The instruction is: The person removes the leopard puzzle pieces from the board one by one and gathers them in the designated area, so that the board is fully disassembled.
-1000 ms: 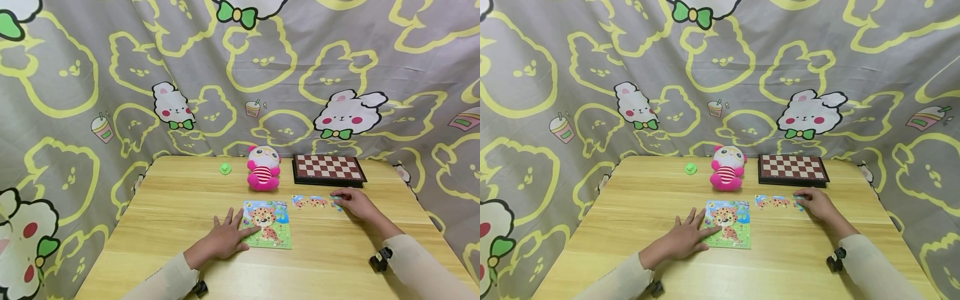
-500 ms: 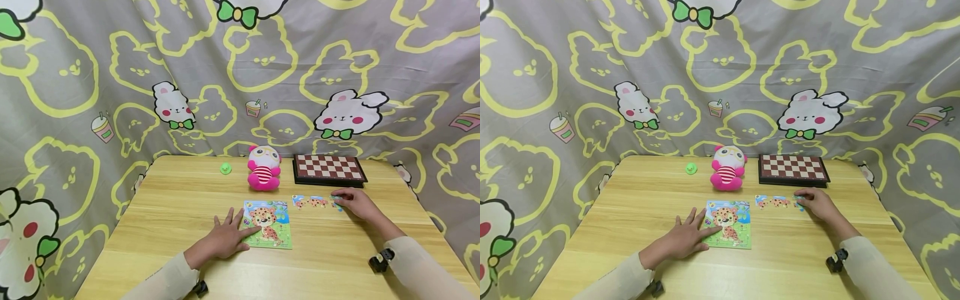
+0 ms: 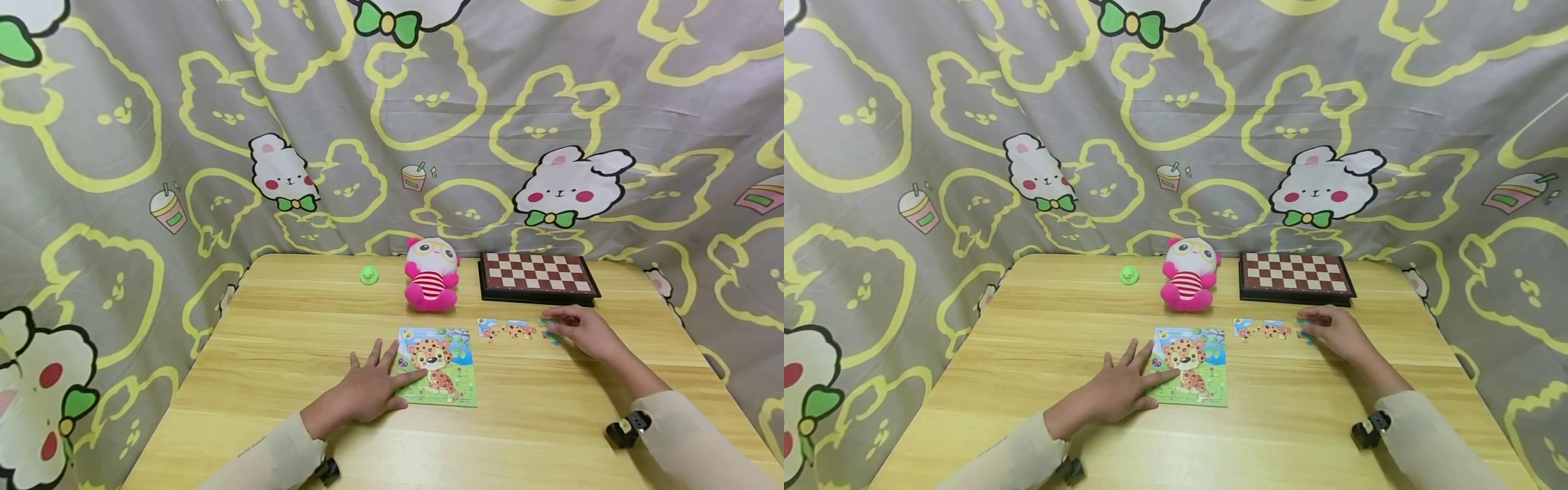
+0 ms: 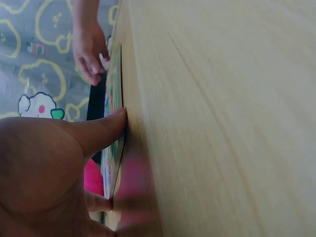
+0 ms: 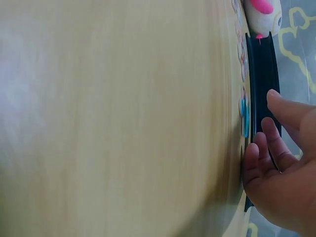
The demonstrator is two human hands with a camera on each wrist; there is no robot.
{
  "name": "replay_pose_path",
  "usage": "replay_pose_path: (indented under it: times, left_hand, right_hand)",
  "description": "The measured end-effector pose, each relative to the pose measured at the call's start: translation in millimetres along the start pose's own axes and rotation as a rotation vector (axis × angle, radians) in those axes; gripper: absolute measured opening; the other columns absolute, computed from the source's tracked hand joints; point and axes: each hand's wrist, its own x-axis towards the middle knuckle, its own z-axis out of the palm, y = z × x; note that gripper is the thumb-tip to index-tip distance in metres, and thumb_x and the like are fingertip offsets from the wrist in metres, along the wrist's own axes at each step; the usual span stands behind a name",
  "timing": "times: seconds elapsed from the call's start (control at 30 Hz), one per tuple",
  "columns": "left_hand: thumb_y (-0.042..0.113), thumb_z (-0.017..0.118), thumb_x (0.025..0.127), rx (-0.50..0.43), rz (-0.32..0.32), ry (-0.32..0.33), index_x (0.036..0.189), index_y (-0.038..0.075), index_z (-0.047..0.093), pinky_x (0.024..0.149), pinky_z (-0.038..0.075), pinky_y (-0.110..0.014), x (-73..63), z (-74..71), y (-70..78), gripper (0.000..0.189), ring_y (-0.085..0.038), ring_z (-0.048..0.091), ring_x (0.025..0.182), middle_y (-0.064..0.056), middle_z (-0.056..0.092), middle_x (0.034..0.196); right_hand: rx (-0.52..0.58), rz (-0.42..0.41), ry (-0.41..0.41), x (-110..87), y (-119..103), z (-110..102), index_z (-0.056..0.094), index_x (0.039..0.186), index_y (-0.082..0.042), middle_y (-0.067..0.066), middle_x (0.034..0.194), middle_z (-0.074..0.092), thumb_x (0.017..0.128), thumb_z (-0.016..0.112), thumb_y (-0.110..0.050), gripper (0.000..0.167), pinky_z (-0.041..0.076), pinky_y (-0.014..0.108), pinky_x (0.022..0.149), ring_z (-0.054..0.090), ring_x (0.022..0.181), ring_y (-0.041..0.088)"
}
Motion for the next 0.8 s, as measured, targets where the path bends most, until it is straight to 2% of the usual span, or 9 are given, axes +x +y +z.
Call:
replay_pose_path:
  times: [0.2, 0.43, 0.67, 0.8]
  left_hand:
    - [0.058, 0.052, 0.102, 0.008, 0.008, 0.01, 0.157, 0.059, 0.026, 0.101, 0.026, -0.086, 0.0, 0.0, -0.5, 0.061, -0.054, 0.01, 0.153, -0.019, 0.009, 0.172]
    - [0.059, 0.052, 0.101, 0.022, 0.009, 0.018, 0.156, 0.06, 0.026, 0.102, 0.027, -0.085, -0.6, 0.6, -0.9, 0.061, -0.053, 0.012, 0.153, -0.018, 0.01, 0.172]
    - [0.06, 0.052, 0.1, 0.025, 0.006, 0.021, 0.156, 0.06, 0.025, 0.103, 0.028, -0.084, -1.2, 0.2, -1.7, 0.062, -0.052, 0.012, 0.154, -0.018, 0.01, 0.172]
    - [0.061, 0.053, 0.1, 0.02, 0.004, 0.031, 0.157, 0.059, 0.025, 0.103, 0.029, -0.083, -1.1, 0.1, -2.3, 0.063, -0.051, 0.013, 0.154, -0.017, 0.011, 0.172]
  right_hand:
    - [-0.002, -0.043, 0.026, -2.1, -8.7, 4.7, 0.07, 0.129, -0.004, 0.021, 0.128, 0.067, 0.098, 0.072, -0.017, 0.033, 0.049, 0.026, 0.078, 0.059, 0.107, 0.028]
    - [0.042, -0.061, 0.009, -3.6, -26.6, 17.2, 0.071, 0.127, -0.002, 0.02, 0.124, 0.069, 0.097, 0.073, -0.016, 0.033, 0.048, 0.027, 0.068, 0.061, 0.104, 0.028]
    - [0.052, -0.073, -0.022, -6.0, -41.5, 30.8, 0.073, 0.124, -0.006, 0.015, 0.122, 0.07, 0.097, 0.074, -0.015, 0.029, 0.05, 0.037, 0.087, 0.064, 0.106, 0.029]
    - [0.079, -0.071, -0.035, -6.1, -49.5, 38.2, 0.074, 0.124, -0.007, 0.014, 0.121, 0.07, 0.097, 0.073, -0.015, 0.028, 0.05, 0.036, 0.087, 0.063, 0.108, 0.03]
